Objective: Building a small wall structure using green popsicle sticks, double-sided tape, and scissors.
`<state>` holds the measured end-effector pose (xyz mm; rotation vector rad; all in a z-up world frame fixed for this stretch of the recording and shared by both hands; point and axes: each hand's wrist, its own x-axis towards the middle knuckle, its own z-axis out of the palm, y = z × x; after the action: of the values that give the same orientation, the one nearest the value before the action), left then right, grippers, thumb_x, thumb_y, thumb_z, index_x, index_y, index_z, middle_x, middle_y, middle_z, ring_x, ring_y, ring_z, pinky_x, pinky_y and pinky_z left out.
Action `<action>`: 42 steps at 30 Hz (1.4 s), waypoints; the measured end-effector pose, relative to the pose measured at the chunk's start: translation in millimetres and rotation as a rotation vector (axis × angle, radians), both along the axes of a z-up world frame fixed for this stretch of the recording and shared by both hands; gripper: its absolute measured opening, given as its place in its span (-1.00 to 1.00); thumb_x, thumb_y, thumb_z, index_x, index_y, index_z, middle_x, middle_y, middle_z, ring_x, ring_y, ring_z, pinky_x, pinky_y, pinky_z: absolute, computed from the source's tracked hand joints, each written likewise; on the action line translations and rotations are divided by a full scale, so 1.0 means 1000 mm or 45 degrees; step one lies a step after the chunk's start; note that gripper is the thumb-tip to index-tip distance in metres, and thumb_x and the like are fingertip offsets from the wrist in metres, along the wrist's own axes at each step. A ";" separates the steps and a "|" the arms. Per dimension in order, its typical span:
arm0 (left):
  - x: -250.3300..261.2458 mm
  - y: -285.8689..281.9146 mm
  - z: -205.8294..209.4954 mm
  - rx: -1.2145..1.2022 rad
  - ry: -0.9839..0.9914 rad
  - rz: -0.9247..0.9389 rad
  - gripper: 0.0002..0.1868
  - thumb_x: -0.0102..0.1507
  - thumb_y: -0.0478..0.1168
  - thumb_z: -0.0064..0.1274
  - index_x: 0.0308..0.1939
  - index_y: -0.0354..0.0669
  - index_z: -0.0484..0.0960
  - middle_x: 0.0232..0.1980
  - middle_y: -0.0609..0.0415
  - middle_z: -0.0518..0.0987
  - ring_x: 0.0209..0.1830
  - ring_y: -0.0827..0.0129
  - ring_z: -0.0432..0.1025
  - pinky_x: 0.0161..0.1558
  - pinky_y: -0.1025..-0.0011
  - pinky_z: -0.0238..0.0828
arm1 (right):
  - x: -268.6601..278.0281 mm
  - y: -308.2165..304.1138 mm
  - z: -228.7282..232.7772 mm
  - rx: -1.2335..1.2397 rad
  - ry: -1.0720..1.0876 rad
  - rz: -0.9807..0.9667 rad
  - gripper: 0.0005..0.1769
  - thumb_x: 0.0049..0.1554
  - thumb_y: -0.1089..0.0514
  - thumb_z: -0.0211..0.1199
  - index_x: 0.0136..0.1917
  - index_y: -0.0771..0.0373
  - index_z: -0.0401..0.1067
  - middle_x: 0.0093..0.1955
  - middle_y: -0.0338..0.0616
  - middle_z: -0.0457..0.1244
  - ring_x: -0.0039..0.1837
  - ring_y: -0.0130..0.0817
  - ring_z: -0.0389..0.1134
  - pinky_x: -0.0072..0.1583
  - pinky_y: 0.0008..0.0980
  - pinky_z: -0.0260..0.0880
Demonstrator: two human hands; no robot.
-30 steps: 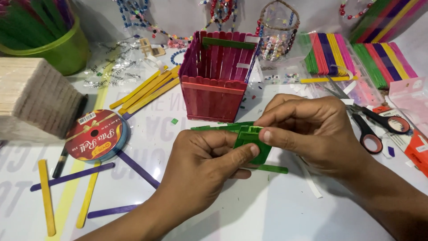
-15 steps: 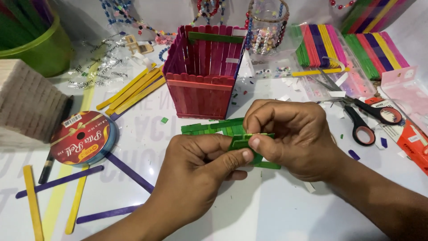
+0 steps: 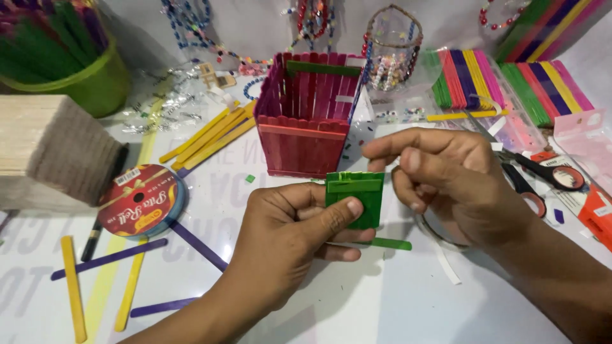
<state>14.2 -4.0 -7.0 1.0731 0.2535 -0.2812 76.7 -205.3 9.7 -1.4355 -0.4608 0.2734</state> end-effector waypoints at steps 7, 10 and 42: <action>0.001 0.002 0.005 0.053 0.004 -0.045 -0.69 0.12 -0.29 0.26 -0.10 -0.44 0.75 -0.27 -0.33 0.76 -0.28 -0.02 0.70 -0.36 0.30 0.66 | -0.005 0.006 -0.004 -0.131 -0.205 -0.037 -0.82 0.01 0.45 0.40 -0.07 0.52 0.56 -0.17 0.10 0.48 -0.22 -0.31 0.53 -0.13 -0.53 0.61; 0.001 0.004 0.011 0.117 -0.045 -0.090 -0.65 0.15 -0.27 0.23 -0.01 -0.36 0.80 -0.26 -0.25 0.77 -0.30 0.18 0.65 -0.32 0.35 0.65 | -0.007 0.005 -0.001 -0.270 -0.242 -0.088 -0.84 -0.03 0.37 0.47 -0.13 0.45 0.63 -0.32 -0.08 0.44 -0.34 -0.56 0.38 -0.31 -0.69 0.36; -0.017 0.005 -0.028 0.974 -1.054 -0.306 -0.77 0.21 -0.11 0.26 -0.07 0.01 0.79 -0.44 0.15 0.52 -0.16 0.46 0.36 0.52 0.03 0.04 | -0.005 -0.008 0.032 -0.762 -0.733 0.564 -0.94 -0.06 0.24 0.44 -0.27 0.09 0.64 -0.44 -0.39 0.38 -0.46 -0.57 0.22 -0.39 -0.49 0.20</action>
<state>-2.8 1.3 -34.5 1.8818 -0.5638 0.0826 71.2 -212.8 42.0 -1.9913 -1.2530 0.3689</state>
